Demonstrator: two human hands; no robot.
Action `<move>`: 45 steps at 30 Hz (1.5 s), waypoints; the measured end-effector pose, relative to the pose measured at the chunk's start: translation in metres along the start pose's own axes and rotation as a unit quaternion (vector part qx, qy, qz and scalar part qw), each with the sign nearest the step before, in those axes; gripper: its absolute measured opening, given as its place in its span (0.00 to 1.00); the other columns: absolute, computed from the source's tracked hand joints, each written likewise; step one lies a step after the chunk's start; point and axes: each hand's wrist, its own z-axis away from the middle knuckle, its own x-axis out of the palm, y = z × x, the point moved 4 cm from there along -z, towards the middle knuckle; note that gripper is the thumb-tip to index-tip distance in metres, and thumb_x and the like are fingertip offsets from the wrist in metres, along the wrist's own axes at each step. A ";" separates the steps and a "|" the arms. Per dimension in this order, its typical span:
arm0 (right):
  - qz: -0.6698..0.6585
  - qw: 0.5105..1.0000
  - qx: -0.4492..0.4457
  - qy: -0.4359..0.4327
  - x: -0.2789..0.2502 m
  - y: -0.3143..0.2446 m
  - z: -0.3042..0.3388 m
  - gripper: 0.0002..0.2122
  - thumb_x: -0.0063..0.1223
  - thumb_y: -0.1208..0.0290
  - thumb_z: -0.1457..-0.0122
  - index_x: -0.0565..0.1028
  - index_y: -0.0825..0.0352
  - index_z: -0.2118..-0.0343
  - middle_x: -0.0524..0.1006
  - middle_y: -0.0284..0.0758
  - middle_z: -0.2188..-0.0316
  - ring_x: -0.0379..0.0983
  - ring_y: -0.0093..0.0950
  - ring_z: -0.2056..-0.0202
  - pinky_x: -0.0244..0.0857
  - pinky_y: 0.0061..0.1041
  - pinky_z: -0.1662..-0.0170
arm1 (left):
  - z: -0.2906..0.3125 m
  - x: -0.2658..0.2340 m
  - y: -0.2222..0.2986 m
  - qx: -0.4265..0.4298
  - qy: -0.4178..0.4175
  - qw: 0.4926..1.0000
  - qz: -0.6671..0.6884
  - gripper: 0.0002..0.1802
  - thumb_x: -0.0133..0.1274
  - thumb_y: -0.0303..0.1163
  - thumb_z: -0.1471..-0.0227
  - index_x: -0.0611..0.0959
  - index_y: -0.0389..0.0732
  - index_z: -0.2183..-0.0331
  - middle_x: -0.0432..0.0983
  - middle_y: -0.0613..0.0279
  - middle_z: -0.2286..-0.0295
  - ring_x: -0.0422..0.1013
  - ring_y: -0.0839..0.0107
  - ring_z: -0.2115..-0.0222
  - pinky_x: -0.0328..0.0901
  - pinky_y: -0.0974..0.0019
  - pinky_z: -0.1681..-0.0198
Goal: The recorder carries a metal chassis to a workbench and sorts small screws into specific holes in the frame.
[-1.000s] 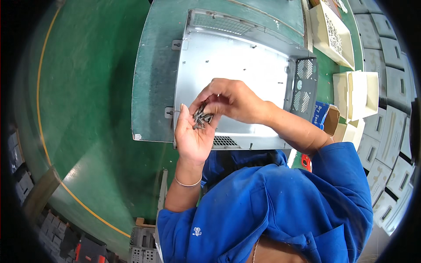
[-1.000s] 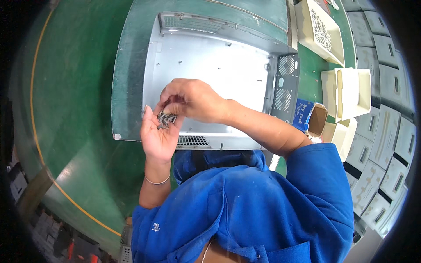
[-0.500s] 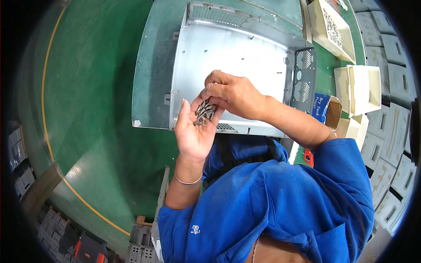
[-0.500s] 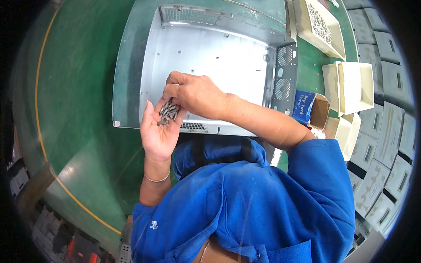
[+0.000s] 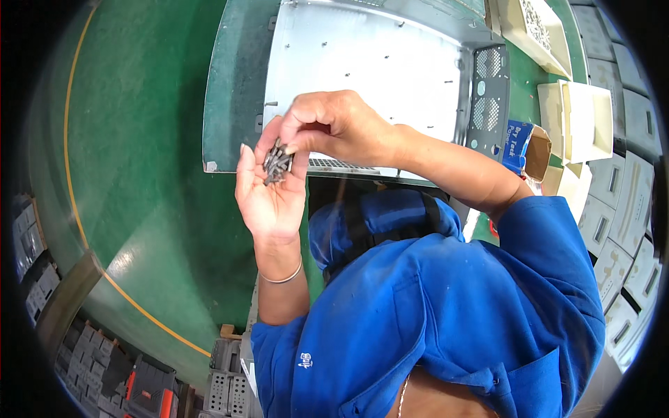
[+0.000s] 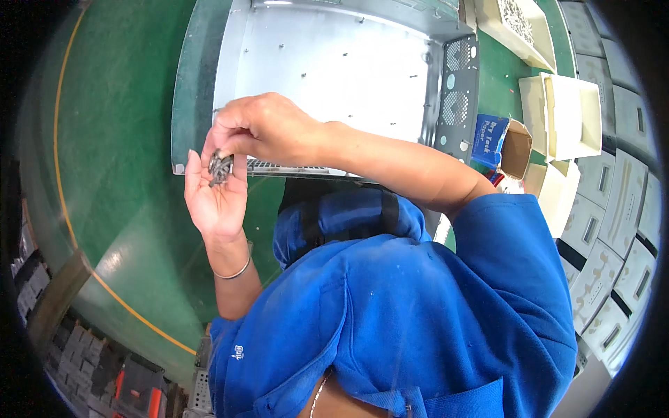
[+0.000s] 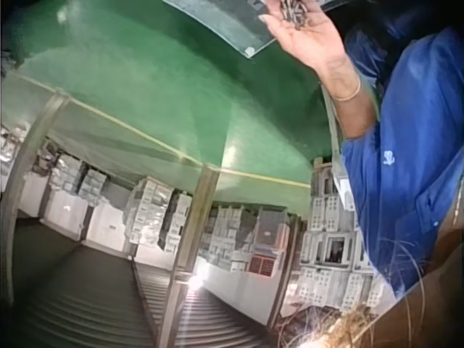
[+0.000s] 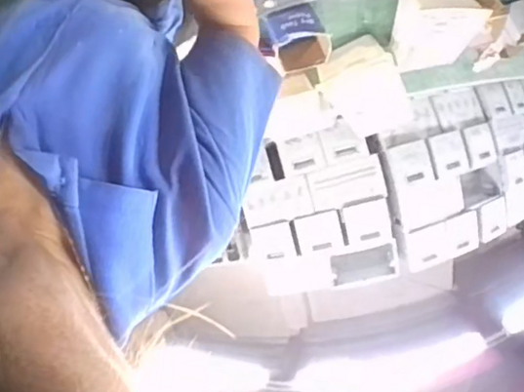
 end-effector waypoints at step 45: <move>0.396 0.910 -0.049 -0.115 0.078 0.115 -0.014 0.11 0.47 0.60 0.52 0.69 0.63 0.76 0.71 0.34 0.75 0.72 0.33 0.73 0.66 0.31 0.72 | 0.019 -0.053 0.067 0.149 0.032 0.988 0.038 0.19 0.38 0.31 0.48 0.67 0.25 0.59 0.63 0.48 0.60 0.61 0.60 0.58 0.63 0.61 0.53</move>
